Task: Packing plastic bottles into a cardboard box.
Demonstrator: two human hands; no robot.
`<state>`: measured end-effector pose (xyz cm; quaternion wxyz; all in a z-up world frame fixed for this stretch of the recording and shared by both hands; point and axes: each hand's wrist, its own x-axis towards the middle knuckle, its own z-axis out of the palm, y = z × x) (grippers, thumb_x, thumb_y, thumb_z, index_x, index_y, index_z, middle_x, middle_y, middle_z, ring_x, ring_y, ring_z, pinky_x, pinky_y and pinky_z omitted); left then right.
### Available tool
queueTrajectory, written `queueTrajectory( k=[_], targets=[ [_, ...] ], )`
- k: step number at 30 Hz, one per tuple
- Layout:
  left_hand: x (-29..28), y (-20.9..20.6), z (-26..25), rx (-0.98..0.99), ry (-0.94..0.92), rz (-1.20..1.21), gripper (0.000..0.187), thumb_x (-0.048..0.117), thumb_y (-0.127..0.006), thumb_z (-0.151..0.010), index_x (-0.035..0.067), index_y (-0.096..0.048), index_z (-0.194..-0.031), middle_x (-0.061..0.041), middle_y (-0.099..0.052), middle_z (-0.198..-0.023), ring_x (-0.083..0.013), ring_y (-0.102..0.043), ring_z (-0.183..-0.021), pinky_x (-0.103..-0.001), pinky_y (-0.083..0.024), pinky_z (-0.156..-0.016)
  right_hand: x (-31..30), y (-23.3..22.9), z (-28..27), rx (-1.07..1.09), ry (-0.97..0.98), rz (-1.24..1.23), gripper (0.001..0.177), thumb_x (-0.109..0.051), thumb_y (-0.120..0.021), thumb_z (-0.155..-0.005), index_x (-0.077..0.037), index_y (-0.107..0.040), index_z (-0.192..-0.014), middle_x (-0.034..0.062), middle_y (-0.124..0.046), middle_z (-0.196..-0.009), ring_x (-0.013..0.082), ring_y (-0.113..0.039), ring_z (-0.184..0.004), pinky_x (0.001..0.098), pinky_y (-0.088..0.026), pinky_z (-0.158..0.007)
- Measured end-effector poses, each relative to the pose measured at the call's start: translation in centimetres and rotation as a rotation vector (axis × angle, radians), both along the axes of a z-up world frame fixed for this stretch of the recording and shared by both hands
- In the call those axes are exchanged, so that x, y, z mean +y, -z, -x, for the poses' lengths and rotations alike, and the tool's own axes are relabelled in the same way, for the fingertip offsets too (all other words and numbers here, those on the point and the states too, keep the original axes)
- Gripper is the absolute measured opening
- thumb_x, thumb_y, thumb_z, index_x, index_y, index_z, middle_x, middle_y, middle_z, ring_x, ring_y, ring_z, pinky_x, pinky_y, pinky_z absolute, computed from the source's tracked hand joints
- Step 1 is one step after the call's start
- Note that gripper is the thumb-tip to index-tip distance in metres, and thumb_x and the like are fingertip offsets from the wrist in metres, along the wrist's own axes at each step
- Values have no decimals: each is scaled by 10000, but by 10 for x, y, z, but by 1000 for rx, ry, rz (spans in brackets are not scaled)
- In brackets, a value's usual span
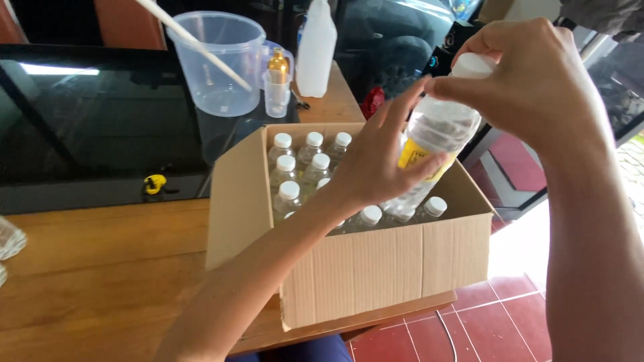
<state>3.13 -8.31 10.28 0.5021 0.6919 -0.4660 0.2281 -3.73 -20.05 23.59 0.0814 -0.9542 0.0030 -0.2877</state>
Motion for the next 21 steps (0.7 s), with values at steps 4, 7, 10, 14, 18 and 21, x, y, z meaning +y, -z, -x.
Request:
queueTrajectory(
  k=[4, 7, 10, 14, 18, 21],
  targets=[
    [-53, 2, -47, -212, -49, 42, 1080, 213, -826, -837, 269, 10, -1518, -98, -559, -1253, -184, -607, -1022, -261, -597, -760, -43, 19, -38, -91, 5, 54, 406, -356, -749, -787, -11, -724, -1000, 166, -691, -881, 295, -627, -868, 451, -450, -637],
    [-85, 1, -80, -265, -94, -64, 1161, 215, -847, -803, 318, 76, -1499, -110, -578, -1242, -161, -650, -805, -259, -571, -533, -83, 39, -76, -214, -33, 206, 235, -250, -721, -843, -28, -738, -920, 93, -675, -778, 227, -593, -645, 390, -466, -568],
    [-104, 5, -108, -280, -103, -92, 1067, 197, -846, -777, 303, -44, -1473, -133, -571, -1287, -255, -689, -982, -288, -629, -606, -108, 58, -112, -243, 36, 200, 262, -162, -735, -844, 58, -688, -978, 167, -669, -842, 244, -617, -719, 348, -536, -604],
    [-121, 9, -135, -183, -83, -216, 961, 131, -743, -804, 300, -49, -1446, -106, -551, -1303, -266, -676, -837, -302, -564, -445, -124, 72, -142, -174, 98, 20, 256, -182, -660, -803, 22, -633, -954, 186, -603, -909, 338, -564, -766, 447, -461, -618],
    [-138, 29, -157, -148, -96, -193, 956, 40, -668, -770, 297, -102, -1496, -181, -511, -1294, -395, -641, -1044, -503, -595, -790, -144, 90, -170, -199, 73, 37, 249, -160, -544, -893, 18, -705, -960, 199, -624, -808, 399, -649, -764, 464, -533, -651],
    [-144, 39, -172, -71, -92, -253, 909, 25, -617, -743, 268, -146, -1482, -198, -481, -1316, -438, -625, -1032, -543, -574, -781, -155, 112, -193, -190, 63, 22, 284, -183, -501, -921, 31, -686, -940, 209, -625, -829, 414, -650, -803, 507, -524, -670]
  ],
)
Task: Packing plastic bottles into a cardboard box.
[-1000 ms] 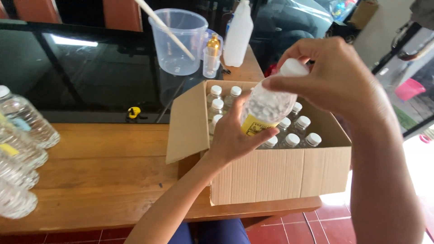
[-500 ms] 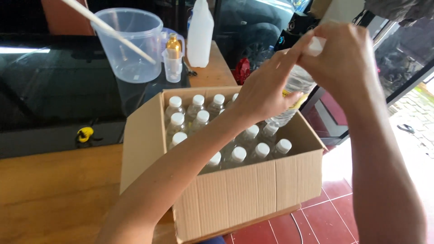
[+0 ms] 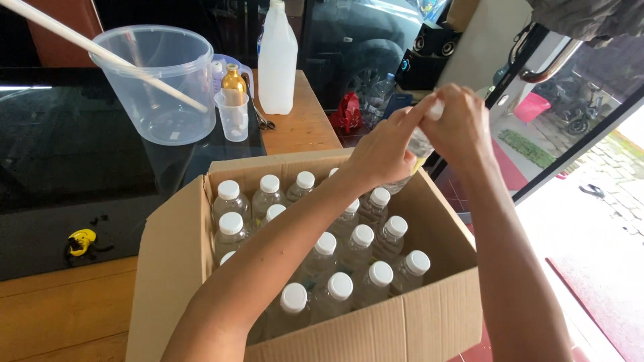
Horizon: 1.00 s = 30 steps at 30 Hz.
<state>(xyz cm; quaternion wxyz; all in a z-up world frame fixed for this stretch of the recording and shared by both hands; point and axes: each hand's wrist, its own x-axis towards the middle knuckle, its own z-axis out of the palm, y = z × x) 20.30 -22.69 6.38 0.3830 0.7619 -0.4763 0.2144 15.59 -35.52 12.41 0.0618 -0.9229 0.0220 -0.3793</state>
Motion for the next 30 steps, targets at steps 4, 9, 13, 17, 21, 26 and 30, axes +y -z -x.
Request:
queueTrajectory(
  k=[4, 9, 13, 17, 21, 26, 30],
  targets=[
    [-7, 21, -19, 34, -67, -117, 817, 36, -587, -755, 228, -227, -1463, -168, -412, -1353, -409, -572, -1106, -512, -571, -772, -17, 46, -34, -11, 37, 46, 311, -265, -477, -921, -16, -664, -916, 209, -625, -853, 452, -640, -790, 538, -521, -678],
    [-18, 55, -39, 53, -63, -345, 753, -54, -626, -709, 151, -390, -1394, -136, -474, -1315, -425, -504, -1155, -567, -536, -814, -43, 109, -68, 153, 68, -71, 230, -281, -515, -872, -93, -624, -947, 147, -580, -879, 424, -632, -865, 537, -514, -764],
    [-41, 94, -60, 79, -91, -463, 652, -17, -569, -779, 227, -430, -1368, -22, -507, -1336, -349, -492, -1202, -540, -542, -835, -61, 155, -81, 273, 74, -81, 208, -296, -539, -868, -140, -628, -973, 112, -581, -930, 387, -642, -901, 523, -513, -826],
    [-49, 105, -61, -8, -171, -577, 305, 75, -458, -832, 186, -696, -986, -38, -690, -986, -283, -561, -1076, -545, -491, -816, -61, 172, -84, 497, 86, -90, 247, -208, -577, -793, -218, -630, -1035, 51, -560, -1115, 305, -619, -1041, 458, -513, -905],
    [-46, 111, -63, 34, -166, -605, 330, 118, -409, -866, 214, -704, -981, -12, -688, -1016, -258, -529, -1111, -530, -461, -845, -63, 169, -84, 546, 21, -119, 257, -183, -578, -796, -241, -648, -1036, 39, -587, -1163, 292, -579, -1120, 453, -494, -946],
    [-11, 80, -37, -47, -165, -631, 304, 130, -452, -877, 197, -616, -1124, -16, -647, -1104, -245, -517, -1137, -544, -478, -871, -26, 133, -43, 549, 30, -13, 385, -209, -514, -844, -162, -558, -1224, 159, -575, -1210, 369, -564, -1132, 514, -472, -948],
    [33, 59, -9, -114, -289, -531, 207, 144, -520, -827, 188, -673, -960, -28, -692, -935, -273, -634, -999, -520, -546, -725, -9, 100, -21, 450, 99, 140, 499, -302, -593, -846, -155, -552, -1321, 153, -569, -1268, 368, -577, -1129, 532, -503, -873]
  ],
)
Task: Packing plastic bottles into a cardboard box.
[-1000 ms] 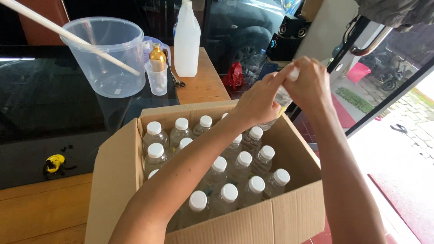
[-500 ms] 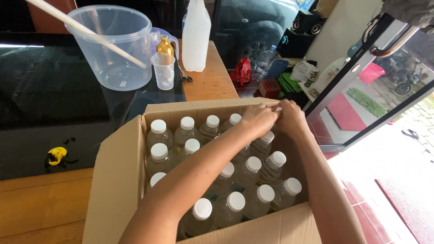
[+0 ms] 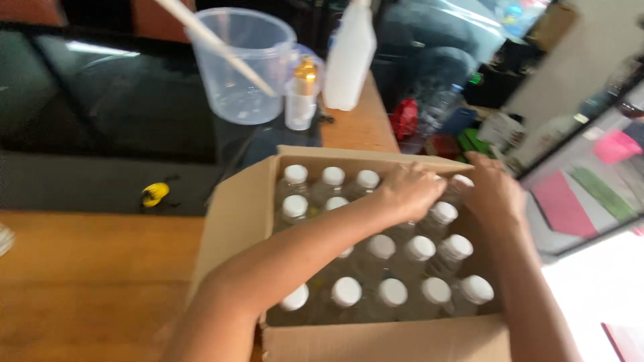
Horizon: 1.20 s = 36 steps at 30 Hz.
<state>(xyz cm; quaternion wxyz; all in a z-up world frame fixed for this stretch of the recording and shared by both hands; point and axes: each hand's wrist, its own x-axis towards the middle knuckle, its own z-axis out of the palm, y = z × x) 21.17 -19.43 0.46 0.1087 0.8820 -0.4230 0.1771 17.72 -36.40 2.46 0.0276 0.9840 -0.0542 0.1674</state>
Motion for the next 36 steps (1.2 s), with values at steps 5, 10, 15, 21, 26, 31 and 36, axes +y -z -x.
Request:
queueTrajectory(
  k=[5, 10, 15, 21, 26, 31, 36],
  targets=[
    [123, -33, 69, 143, 49, 52, 212, 185, -556, -783, 105, -604, -974, -95, -650, -914, -345, -630, -883, -484, -502, -581, 69, -36, 39, -52, -196, -158, 482, -289, -623, -841, -111, -550, -1283, 108, -599, -1181, 285, -588, -907, 456, -450, -776],
    [235, -13, 133, 86, -16, 327, 379, 226, -508, -818, 117, -597, -1170, -75, -624, -1133, -304, -600, -999, -474, -520, -612, 127, -16, 68, -152, -640, -59, 333, -230, -669, -788, -147, -627, -1108, 27, -660, -880, 193, -648, -752, 351, -467, -772],
    [298, 40, 178, 94, 93, 652, 371, 203, -544, -915, 83, -518, -1266, -195, -581, -1275, -327, -564, -1173, -490, -451, -1058, 229, 3, 99, -244, -844, -106, 217, -261, -721, -767, -164, -698, -960, -37, -681, -1032, 135, -627, -699, 284, -532, -522],
    [329, 62, 209, 366, -13, 682, 505, 354, -408, -924, 63, -463, -1333, -168, -542, -1280, -322, -523, -1163, -511, -443, -959, 311, 18, 109, -228, -1046, -6, 209, -299, -668, -787, -189, -689, -963, -88, -661, -1039, 100, -662, -798, 287, -511, -523],
    [363, 83, 232, 475, -77, 891, 491, 346, -398, -923, 40, -479, -1298, -148, -519, -1318, -305, -486, -1202, -435, -376, -989, 362, 28, 105, -195, -1185, 59, 191, -311, -637, -804, -224, -637, -974, -124, -648, -1006, 103, -672, -722, 313, -487, -422],
    [411, 100, 252, 424, -243, 1073, 440, 303, -431, -918, 78, -492, -1291, -156, -538, -1304, -296, -519, -1204, -431, -388, -997, 423, 30, 97, -29, -1242, 85, 234, -324, -615, -806, -253, -636, -1027, -148, -648, -985, 123, -677, -728, 379, -517, -463],
    [481, 70, 302, 790, -571, 1268, 452, 302, -430, -910, 183, -438, -1346, -73, -393, -1462, -281, -428, -1297, -478, -378, -1008, 497, 31, 90, 66, -1417, 253, 267, -306, -566, -840, -230, -567, -1095, -103, -621, -990, 242, -637, -711, 433, -506, -412]
  ],
)
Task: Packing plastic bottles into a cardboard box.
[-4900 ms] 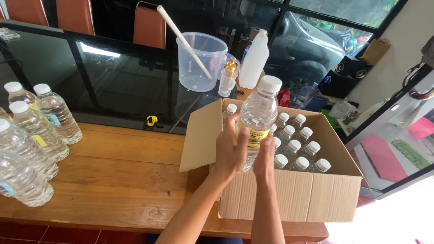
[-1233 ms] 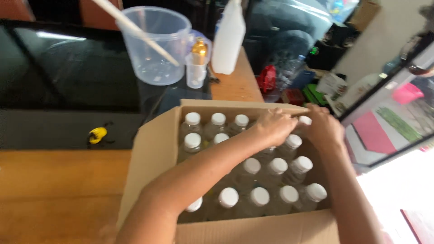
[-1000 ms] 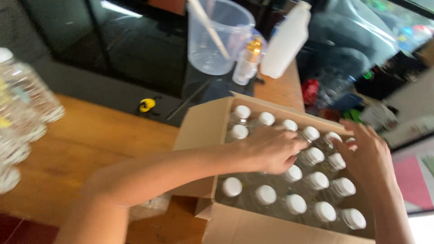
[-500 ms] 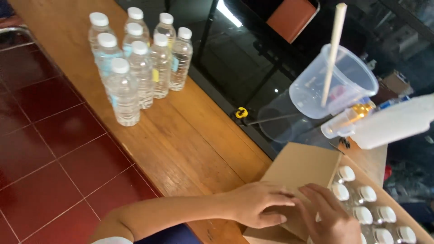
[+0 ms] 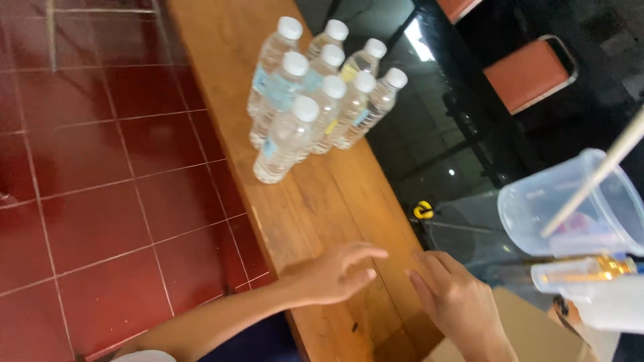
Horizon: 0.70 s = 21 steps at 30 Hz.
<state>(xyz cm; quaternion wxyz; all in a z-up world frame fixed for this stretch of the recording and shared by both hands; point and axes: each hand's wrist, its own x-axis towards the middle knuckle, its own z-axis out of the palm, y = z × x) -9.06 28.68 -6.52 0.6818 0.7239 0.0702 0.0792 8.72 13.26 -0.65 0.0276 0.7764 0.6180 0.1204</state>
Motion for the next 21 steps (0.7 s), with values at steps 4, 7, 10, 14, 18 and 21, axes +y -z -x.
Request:
queueTrajectory(
  k=[4, 7, 10, 14, 18, 21],
  targets=[
    [33, 39, 11, -78, -287, 56, 411, 245, -485, -907, 169, -481, -1311, -95, -420, -1416, -280, -531, -1165, -529, -430, -960, 64, -5, 7, -64, -93, 101, 310, -337, -554, -857, -205, -543, -1136, -66, -603, -907, 259, -618, -683, 449, -495, -379],
    [61, 64, 19, -185, -550, -63, 365, 140, -497, -909, 137, -504, -1274, -100, -568, -1278, -232, -596, -1095, -383, -534, -913, 106, 1, 6, -129, -139, 67, 283, -358, -564, -855, -229, -565, -1107, -67, -590, -870, 256, -612, -643, 427, -480, -363],
    [88, 94, 23, -370, -811, -46, 273, 84, -541, -876, 70, -551, -1148, -137, -564, -1268, -249, -633, -1037, -376, -545, -907, 147, 3, 12, -117, -199, 13, 186, -306, -541, -899, -162, -484, -796, -56, -514, -736, 238, -519, -547, 394, -393, -353],
    [117, 104, 23, -311, -1015, -114, 549, 189, -607, -857, 34, -400, -1342, -196, -471, -1238, -373, -470, -1205, -472, -442, -979, 196, -1, 38, 16, -161, -78, 237, -392, -681, -810, -189, -560, -831, -9, -571, -650, 199, -653, -579, 314, -517, -524],
    [124, 118, 9, -272, -1073, -244, 815, 203, -715, -764, 8, -278, -1424, -282, -375, -1311, -463, -366, -1257, -547, -319, -1054, 232, -1, 74, 71, -194, -316, 316, -316, -667, -863, -110, -550, -1072, 60, -608, -797, 230, -655, -604, 392, -523, -513],
    [135, 126, 2, -271, -1103, -276, 844, 238, -737, -753, 47, -282, -1438, -263, -388, -1325, -429, -389, -1260, -508, -320, -1057, 247, 0, 92, 19, -91, -330, 447, -412, -535, -934, -134, -467, -1277, 114, -558, -860, 341, -663, -694, 494, -536, -561]
  ],
)
